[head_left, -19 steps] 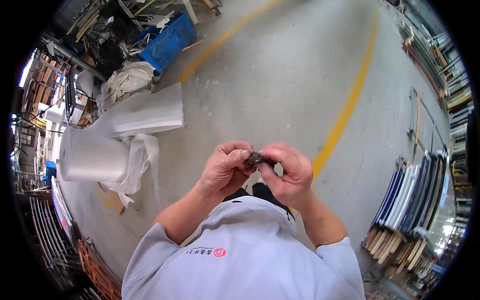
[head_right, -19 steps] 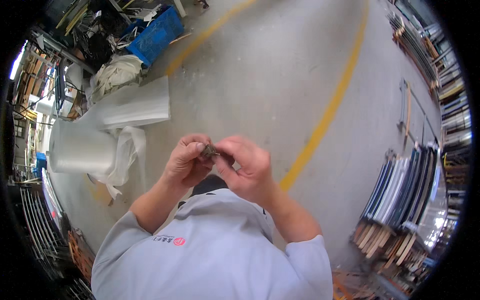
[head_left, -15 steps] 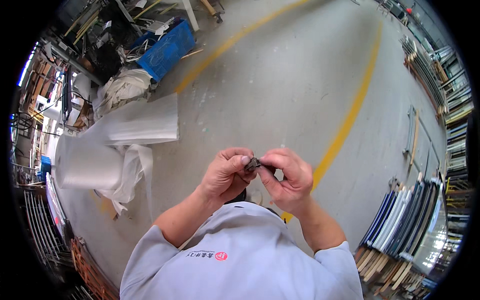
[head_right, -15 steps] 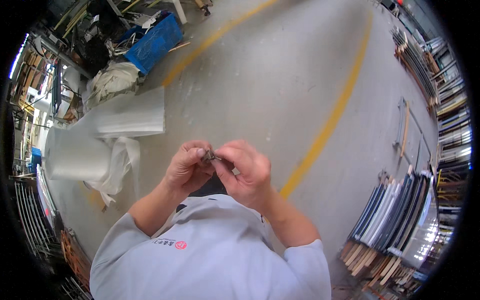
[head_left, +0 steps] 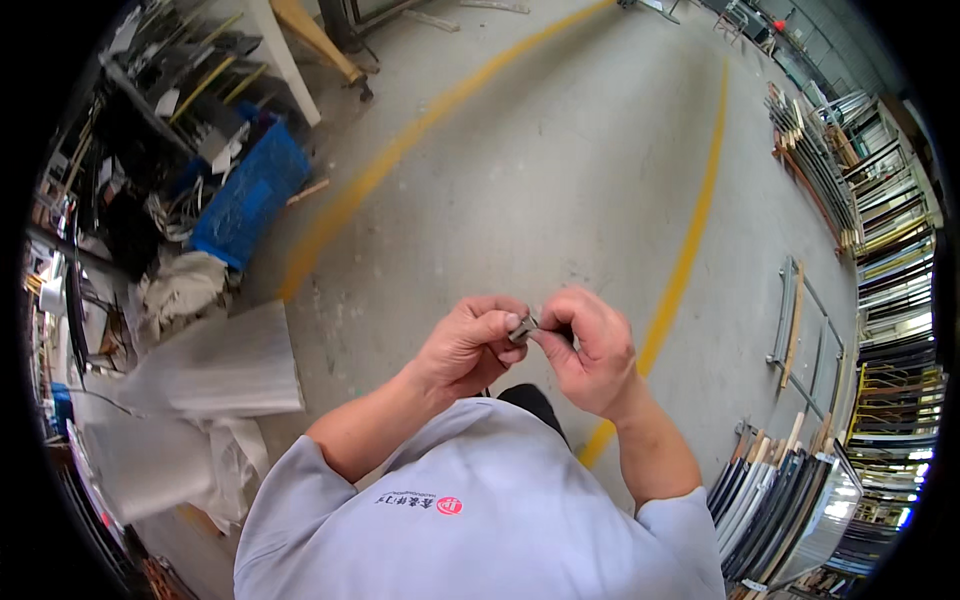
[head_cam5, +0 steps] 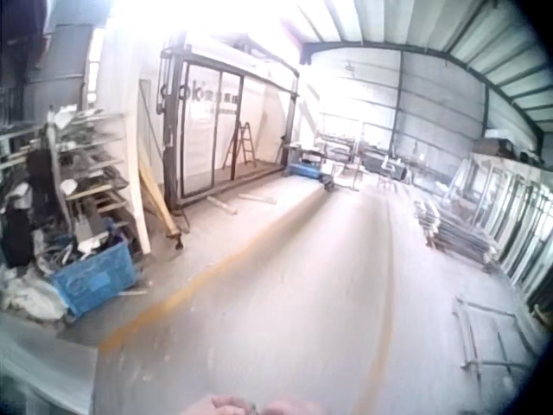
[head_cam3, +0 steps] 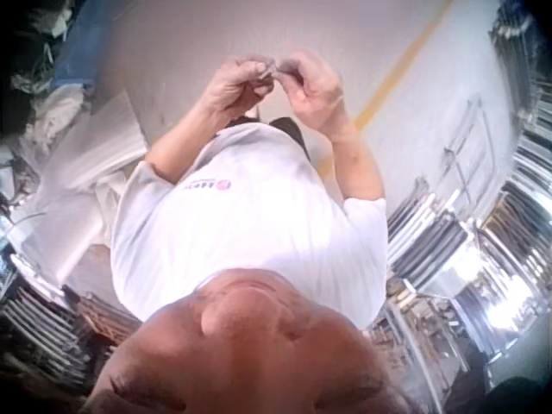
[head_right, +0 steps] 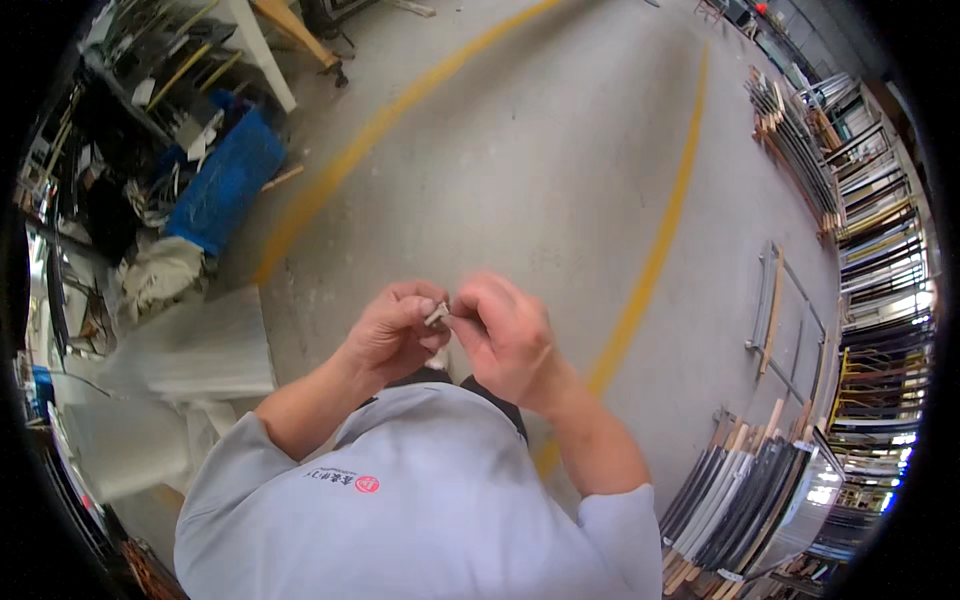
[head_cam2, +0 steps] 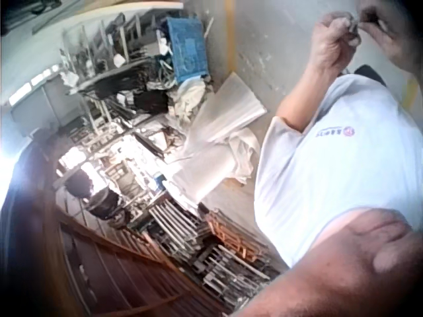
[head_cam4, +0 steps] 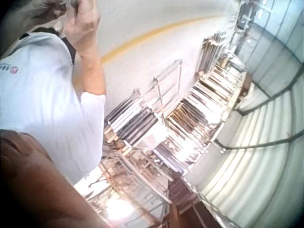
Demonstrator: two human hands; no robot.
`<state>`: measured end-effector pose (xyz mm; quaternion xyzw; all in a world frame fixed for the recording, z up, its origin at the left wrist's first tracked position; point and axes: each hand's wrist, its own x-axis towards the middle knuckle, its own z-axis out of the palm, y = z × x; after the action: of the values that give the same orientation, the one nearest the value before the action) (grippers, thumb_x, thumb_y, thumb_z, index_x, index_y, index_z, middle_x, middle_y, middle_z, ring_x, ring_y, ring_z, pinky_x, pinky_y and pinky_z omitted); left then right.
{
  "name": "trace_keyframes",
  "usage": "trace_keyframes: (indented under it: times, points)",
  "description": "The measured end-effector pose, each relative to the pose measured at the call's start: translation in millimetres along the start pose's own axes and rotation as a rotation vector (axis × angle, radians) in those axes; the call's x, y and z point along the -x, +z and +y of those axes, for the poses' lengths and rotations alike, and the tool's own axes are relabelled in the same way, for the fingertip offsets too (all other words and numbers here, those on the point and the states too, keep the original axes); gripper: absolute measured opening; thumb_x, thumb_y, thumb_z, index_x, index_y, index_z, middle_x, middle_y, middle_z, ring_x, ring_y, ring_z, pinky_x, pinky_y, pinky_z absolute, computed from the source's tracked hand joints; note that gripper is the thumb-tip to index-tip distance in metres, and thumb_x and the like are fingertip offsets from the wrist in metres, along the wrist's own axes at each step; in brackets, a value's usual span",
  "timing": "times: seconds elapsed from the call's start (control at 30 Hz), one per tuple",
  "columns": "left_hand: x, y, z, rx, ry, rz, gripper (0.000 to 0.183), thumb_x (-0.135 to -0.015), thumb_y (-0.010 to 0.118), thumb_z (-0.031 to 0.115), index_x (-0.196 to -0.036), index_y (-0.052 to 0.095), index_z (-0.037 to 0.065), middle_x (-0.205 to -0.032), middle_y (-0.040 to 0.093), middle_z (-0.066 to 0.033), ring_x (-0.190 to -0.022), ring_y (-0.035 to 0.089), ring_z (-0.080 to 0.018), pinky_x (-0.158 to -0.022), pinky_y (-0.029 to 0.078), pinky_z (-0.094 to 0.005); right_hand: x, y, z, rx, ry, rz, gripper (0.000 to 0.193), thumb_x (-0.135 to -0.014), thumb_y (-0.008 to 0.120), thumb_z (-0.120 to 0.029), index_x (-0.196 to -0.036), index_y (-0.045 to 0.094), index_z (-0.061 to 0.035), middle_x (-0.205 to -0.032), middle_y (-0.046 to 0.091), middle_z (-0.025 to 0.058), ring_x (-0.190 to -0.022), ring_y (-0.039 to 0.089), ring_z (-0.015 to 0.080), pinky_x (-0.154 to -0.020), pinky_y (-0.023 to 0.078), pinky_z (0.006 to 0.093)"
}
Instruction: The person holds an angle grinder while standing near a vise, then handles a small metal component, moves an orange ladder into place, and uses a screwdriver to secure hardware into the top of a metal door frame.
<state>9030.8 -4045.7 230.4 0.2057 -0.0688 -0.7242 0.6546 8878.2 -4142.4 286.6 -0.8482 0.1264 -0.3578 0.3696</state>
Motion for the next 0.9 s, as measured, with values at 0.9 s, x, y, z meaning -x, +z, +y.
trace_keyframes:
  times: [0.9]
  points:
    - [-760.8,-104.7,639.6,-1.088,0.841,0.142,0.018,-0.077,0.073,-0.001,-0.094,0.068,-0.003,-0.080,0.061,-0.0059,-0.069,0.057,-0.0139,-0.058,0.044,-0.0268,-813.3,-21.9,638.2,-0.396,0.016,-0.157,0.024,-0.075,0.072,0.012,-0.095,0.064,0.0003,-0.093,0.060,0.0094,-0.071,0.059,0.0129,-0.061,0.049,0.0250]
